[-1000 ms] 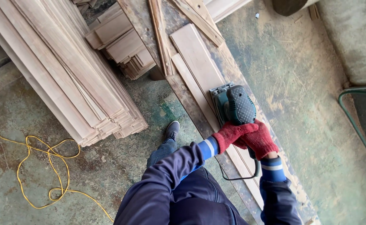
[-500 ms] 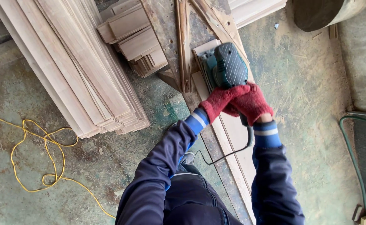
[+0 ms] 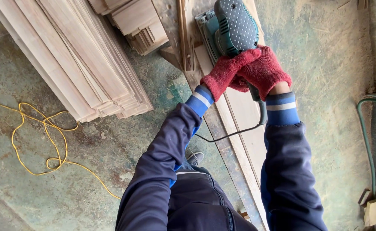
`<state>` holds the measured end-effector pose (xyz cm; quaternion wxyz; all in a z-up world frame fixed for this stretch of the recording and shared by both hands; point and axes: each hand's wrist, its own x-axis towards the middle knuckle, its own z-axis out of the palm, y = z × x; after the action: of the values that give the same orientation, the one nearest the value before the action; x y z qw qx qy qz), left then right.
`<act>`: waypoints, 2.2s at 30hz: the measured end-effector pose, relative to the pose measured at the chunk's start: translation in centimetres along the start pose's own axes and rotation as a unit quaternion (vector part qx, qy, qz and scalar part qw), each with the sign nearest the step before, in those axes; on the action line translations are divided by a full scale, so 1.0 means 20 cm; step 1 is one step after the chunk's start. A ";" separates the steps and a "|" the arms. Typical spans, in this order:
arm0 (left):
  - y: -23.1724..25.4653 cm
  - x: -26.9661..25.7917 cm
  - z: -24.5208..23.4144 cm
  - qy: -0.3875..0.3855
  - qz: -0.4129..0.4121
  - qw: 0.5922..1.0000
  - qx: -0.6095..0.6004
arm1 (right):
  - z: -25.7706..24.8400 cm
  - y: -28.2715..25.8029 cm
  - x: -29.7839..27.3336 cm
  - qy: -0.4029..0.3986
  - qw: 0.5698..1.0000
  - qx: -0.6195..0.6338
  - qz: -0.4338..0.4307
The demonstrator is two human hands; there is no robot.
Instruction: Sanding a piece of wood using both an orbital sander and a sanding block.
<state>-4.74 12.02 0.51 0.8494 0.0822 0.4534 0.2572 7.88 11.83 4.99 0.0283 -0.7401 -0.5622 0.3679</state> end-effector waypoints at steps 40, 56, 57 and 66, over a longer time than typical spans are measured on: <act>-3.22 -1.01 0.91 -0.160 -0.265 0.938 0.156 | 0.44 2.53 -2.85 0.021 0.955 0.079 0.284; -2.64 -0.82 0.77 -0.097 -0.192 0.973 0.077 | 0.28 1.90 -2.27 0.014 0.973 0.017 0.231; -2.58 -0.80 0.75 -0.089 -0.192 0.974 0.077 | 0.27 1.86 -2.21 0.014 0.973 0.039 0.225; -1.89 -0.64 0.55 -0.032 -0.105 0.992 0.061 | 0.24 1.41 -1.60 -0.027 0.989 -0.097 0.107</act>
<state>11.97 -25.77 2.11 0.8793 0.0941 0.4467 0.1359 24.92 -27.57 4.91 -0.0977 -0.7852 -0.5133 0.3324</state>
